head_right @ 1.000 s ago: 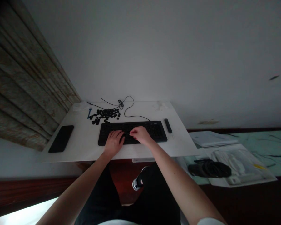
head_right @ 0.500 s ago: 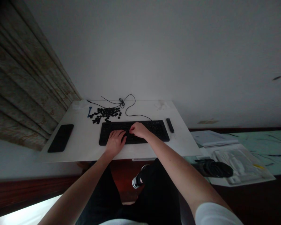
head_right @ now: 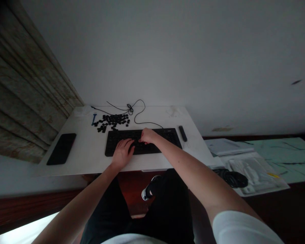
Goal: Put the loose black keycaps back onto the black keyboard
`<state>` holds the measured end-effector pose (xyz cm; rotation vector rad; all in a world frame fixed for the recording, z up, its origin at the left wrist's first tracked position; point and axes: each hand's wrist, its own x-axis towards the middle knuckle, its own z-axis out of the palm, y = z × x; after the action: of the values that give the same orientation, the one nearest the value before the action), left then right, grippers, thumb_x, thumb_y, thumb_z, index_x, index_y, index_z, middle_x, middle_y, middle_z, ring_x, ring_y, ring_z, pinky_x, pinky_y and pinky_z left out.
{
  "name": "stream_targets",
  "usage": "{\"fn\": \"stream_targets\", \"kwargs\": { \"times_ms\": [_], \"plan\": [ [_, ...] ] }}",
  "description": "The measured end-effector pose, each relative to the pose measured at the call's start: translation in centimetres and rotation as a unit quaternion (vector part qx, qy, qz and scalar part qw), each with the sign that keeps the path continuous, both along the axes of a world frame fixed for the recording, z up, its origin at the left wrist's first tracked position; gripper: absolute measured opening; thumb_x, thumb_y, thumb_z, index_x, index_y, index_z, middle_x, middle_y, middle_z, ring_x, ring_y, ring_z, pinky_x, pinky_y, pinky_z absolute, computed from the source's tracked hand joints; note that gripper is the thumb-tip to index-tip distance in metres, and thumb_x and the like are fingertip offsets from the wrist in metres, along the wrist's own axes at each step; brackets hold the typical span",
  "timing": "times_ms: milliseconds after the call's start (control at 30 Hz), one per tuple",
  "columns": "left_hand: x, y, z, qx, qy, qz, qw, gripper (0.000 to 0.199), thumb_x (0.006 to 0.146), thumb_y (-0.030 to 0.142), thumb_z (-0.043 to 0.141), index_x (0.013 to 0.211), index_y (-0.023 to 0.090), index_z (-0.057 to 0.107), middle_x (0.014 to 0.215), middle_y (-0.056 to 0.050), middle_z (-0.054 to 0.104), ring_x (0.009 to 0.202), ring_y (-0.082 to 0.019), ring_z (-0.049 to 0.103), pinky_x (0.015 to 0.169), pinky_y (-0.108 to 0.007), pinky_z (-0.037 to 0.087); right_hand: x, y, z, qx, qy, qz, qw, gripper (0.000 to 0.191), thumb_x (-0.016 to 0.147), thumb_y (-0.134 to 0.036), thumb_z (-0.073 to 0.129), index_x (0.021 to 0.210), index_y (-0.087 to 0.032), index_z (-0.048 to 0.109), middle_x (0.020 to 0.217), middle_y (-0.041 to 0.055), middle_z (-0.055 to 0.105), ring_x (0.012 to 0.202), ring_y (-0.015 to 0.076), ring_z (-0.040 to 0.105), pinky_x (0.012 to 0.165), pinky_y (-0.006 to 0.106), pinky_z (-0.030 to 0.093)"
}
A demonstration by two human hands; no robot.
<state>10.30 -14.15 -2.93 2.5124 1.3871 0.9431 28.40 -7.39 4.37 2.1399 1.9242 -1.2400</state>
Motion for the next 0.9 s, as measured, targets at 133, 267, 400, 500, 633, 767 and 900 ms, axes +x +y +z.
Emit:
{"fn": "stream_targets", "kwargs": {
  "times_ms": [133,267,400,500,633,767,900],
  "plan": [
    [0.2,0.1,0.2,-0.009,0.017,0.000,1.000,0.031,0.095,0.026,0.051,0.124,0.021,0.060,0.122,-0.009,0.066,0.113,-0.024,0.061,0.109,-0.048,0.041,-0.4,0.4,-0.1,-0.007,-0.044,0.031,0.999,0.016,0.075,-0.020,0.078,0.067,-0.011,0.067,0.050,0.0042,0.063,0.047,0.0140,0.061,0.045,0.021,0.045],
    [0.1,0.1,0.4,-0.014,0.023,0.003,1.000,0.031,0.095,0.026,0.049,0.124,0.020,0.060,0.121,-0.010,0.066,0.113,-0.025,0.061,0.108,-0.048,0.041,-0.5,0.4,-0.2,-0.013,-0.031,0.022,0.999,0.018,0.074,-0.018,0.078,0.064,-0.013,0.064,0.046,0.0017,0.060,0.046,0.0139,0.059,0.047,0.022,0.045],
    [-0.2,0.1,0.3,-0.008,0.012,0.005,1.000,0.030,0.095,0.025,0.049,0.122,0.020,0.061,0.119,-0.011,0.066,0.112,-0.025,0.061,0.104,-0.046,0.045,1.4,-0.5,-0.6,0.092,0.039,-0.009,0.995,0.021,0.077,-0.027,0.077,0.067,-0.016,0.062,0.052,0.0009,0.063,0.049,0.0126,0.058,0.051,0.022,0.042],
    [-0.3,0.2,0.2,0.000,0.003,0.026,1.000,0.027,0.095,0.024,0.049,0.119,0.020,0.062,0.116,-0.011,0.067,0.109,-0.026,0.062,0.102,-0.046,0.047,4.2,-2.3,-1.7,0.303,0.011,-0.131,0.944,0.022,0.087,-0.037,0.065,0.076,-0.018,0.060,0.069,0.0037,0.068,0.061,0.0151,0.060,0.059,0.025,0.042],
    [-0.1,0.0,0.1,0.004,0.003,0.041,0.999,0.025,0.094,0.024,0.050,0.116,0.019,0.063,0.115,-0.011,0.066,0.108,-0.026,0.061,0.102,-0.046,0.046,7.5,-6.0,-4.6,0.463,-0.109,-0.203,0.856,0.028,0.095,-0.041,0.048,0.081,-0.019,0.059,0.074,0.0073,0.065,0.072,0.0209,0.057,0.068,0.031,0.039],
    [0.0,-0.1,0.2,0.004,-0.013,0.043,0.999,0.025,0.094,0.024,0.050,0.115,0.020,0.063,0.117,-0.011,0.064,0.113,-0.026,0.059,0.103,-0.045,0.046,8.8,-8.5,-6.9,0.508,-0.159,-0.127,0.837,0.027,0.096,-0.036,0.046,0.082,-0.018,0.060,0.085,0.0104,0.065,0.085,0.0247,0.056,0.078,0.035,0.037],
    [-1.9,3.2,1.6,-0.003,-0.002,0.063,0.998,0.026,0.095,0.027,0.049,0.115,0.021,0.064,0.126,-0.011,0.060,0.120,-0.025,0.055,0.106,-0.044,0.043,8.8,-8.6,-7.5,0.511,-0.165,-0.104,0.837,0.028,0.097,-0.035,0.044,0.086,-0.017,0.062,0.088,0.0109,0.064,0.087,0.0249,0.054,0.081,0.036,0.035]
  ]
}}
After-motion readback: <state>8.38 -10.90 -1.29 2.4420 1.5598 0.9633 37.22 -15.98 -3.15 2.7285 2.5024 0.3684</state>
